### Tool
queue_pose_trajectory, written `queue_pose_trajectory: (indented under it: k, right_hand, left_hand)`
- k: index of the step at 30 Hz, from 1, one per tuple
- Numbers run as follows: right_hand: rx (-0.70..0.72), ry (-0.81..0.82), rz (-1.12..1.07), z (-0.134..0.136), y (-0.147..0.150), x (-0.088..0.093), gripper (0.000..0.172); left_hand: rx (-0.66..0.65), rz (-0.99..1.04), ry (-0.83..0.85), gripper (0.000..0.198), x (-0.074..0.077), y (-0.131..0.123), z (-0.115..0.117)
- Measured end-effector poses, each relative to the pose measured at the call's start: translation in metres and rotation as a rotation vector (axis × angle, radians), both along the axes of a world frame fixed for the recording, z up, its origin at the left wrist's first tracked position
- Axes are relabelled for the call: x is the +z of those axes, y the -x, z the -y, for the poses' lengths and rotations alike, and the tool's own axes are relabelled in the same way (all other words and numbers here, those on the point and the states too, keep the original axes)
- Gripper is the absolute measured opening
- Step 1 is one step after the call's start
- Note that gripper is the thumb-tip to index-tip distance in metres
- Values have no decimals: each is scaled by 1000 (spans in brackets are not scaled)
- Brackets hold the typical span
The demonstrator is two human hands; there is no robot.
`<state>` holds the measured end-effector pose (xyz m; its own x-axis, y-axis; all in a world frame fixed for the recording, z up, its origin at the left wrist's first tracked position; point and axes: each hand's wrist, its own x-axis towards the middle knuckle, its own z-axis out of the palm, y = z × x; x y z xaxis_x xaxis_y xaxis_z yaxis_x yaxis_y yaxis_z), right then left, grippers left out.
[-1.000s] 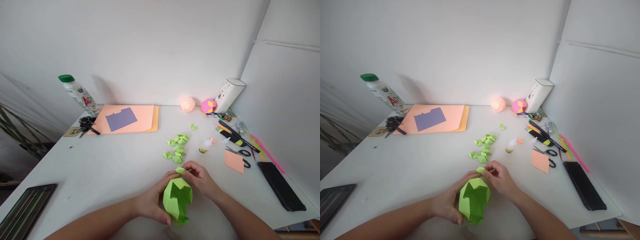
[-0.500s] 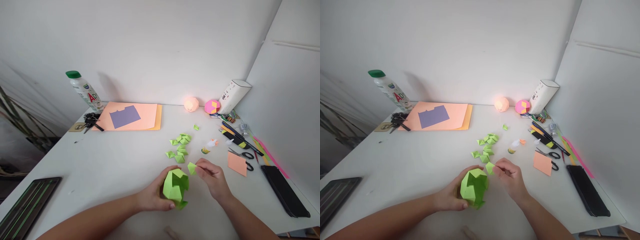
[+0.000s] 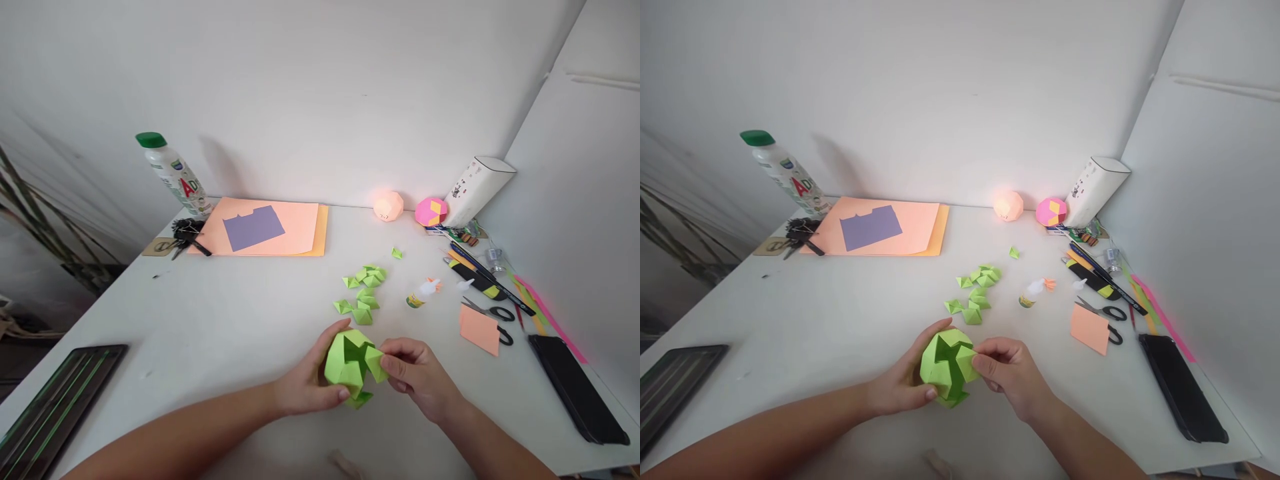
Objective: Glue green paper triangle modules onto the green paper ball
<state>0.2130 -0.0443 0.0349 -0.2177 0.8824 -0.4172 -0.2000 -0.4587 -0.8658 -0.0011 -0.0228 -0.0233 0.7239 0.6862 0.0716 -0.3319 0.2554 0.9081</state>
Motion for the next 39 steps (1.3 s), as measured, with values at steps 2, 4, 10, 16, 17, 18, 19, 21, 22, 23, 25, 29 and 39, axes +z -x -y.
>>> queue_pose_trajectory:
  k: [2,4,10,16,17,18,19,21,22,23,25,29,39]
  right_hand:
    - [1,-10,1,1,0,-1,25]
    - [-1,-46,25,1,0,2,23]
    - [-1,-110,36,2,2,6,17]
    - [9,-164,57,6,3,5,13]
    - [8,-177,73,7,3,5,12]
    - [4,-192,89,7,2,5,12]
    - [0,-209,107,7,2,5,12]
    - [-14,-247,138,7,2,5,11]
    - [-18,-263,150,7,2,5,10]
    - [-22,-277,161,7,2,5,9]
    - [-26,-293,172,7,2,5,8]
    - [-30,-304,182,10,2,6,8]
    - [-29,-243,170,11,3,5,13]
  left_hand:
    - [27,-9,-52,86,-1,0,0]
    - [47,-20,-91,84,-1,-1,1]
    - [51,-47,-142,82,4,-2,0]
    - [47,-55,-137,81,8,-3,0]
    - [45,-54,-140,81,8,-3,0]
    - [43,-50,-143,80,8,-3,0]
    - [40,-47,-144,80,8,-3,0]
    - [36,-45,-140,81,7,-3,0]
    - [37,-47,-140,81,7,-3,0]
    - [40,-53,-143,81,7,-3,0]
    - [49,-70,-153,82,6,-3,-1]
    - [64,-115,-176,83,8,-2,-1]
    - [77,-116,-209,82,6,-3,-1]
